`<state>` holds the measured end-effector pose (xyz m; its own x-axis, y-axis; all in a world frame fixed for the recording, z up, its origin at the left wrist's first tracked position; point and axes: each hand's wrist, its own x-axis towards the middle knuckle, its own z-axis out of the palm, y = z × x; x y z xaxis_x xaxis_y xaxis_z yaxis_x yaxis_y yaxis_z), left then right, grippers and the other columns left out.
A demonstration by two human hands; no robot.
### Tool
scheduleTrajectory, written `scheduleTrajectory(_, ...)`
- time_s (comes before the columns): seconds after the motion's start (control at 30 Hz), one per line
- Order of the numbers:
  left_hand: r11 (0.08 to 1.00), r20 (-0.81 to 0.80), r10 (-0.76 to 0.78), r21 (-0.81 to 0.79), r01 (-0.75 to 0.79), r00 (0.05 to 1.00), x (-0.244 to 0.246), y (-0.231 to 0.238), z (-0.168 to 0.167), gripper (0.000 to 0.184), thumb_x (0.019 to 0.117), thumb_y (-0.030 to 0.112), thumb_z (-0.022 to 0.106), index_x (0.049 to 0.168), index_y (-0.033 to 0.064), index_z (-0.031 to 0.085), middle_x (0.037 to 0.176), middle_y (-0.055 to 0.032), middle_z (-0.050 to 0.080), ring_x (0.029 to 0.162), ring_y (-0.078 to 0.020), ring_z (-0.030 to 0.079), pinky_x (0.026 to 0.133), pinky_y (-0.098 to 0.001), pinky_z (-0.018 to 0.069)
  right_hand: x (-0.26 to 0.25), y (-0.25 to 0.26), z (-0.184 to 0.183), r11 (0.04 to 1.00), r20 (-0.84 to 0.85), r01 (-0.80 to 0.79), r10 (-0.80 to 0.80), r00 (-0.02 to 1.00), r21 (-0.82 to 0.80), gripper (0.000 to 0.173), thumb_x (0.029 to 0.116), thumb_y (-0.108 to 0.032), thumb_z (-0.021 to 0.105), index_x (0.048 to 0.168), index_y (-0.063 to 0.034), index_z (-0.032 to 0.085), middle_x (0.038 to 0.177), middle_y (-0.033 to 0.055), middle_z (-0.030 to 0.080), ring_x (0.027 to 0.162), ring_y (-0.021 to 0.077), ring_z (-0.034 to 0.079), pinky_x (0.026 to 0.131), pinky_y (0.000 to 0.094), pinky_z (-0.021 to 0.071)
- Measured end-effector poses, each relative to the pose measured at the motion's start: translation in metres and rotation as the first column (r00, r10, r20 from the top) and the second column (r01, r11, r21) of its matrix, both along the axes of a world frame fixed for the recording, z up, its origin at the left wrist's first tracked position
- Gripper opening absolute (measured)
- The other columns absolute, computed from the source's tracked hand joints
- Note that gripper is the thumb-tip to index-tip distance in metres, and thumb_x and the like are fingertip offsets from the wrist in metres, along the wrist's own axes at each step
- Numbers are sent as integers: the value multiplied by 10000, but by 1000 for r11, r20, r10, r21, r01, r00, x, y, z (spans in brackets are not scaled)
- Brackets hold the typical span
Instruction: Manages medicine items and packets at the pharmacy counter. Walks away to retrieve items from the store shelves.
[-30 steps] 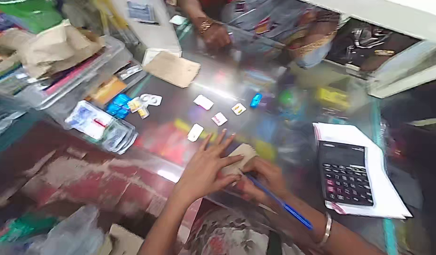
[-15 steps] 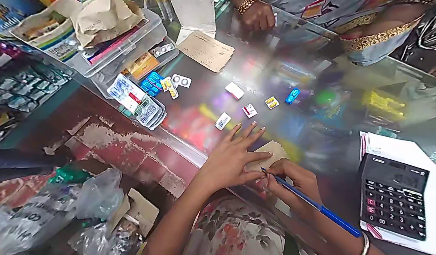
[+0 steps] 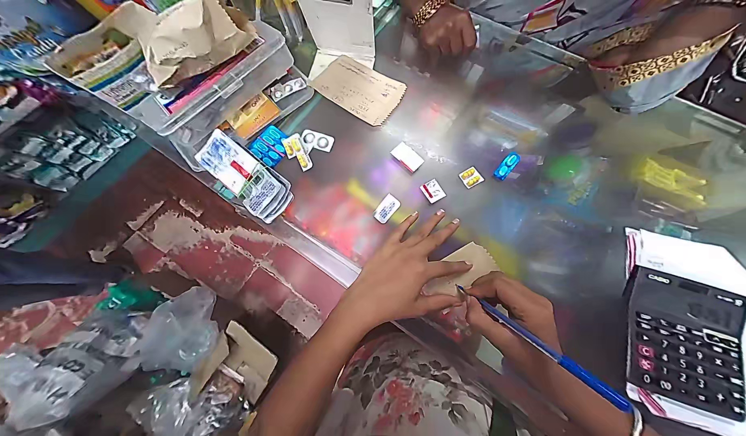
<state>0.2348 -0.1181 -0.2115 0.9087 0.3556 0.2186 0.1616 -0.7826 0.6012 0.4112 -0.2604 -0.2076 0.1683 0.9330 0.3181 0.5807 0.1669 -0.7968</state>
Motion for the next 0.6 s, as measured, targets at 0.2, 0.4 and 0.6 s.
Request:
scheduleTrajectory(0.2,1000,-6,-9,16,9,1000,0,1,0,439,966,538,598,1332,316,694,1613,-136,404,1534,-340,291,1231,-625,169,0,1,-1,1000,4,14,-14,1000,27,122,856,-159,677,836,-39,691,803,29,675,736,-22,620,642,91,502)
scheduleTrajectory(0.4,999,4,-21,34,21,1000,0,1,1,466,950,540,627,1350,307,682,1614,-151,397,1538,-347,281,1242,-615,162,4,-1,-3,1000,-108,25,-23,994,17,104,865,-208,697,875,-105,696,832,-43,672,741,-51,619,632,90,517)
scheduleTrajectory(0.6,923,364,384,-153,-353,848,-10,7,0,281,987,288,658,1166,99,765,1243,-108,707,1156,-249,656,979,-451,508,11,-4,-1,999,-179,-48,48,983,6,58,876,-173,705,900,-126,683,875,-67,682,789,-50,634,669,115,537)
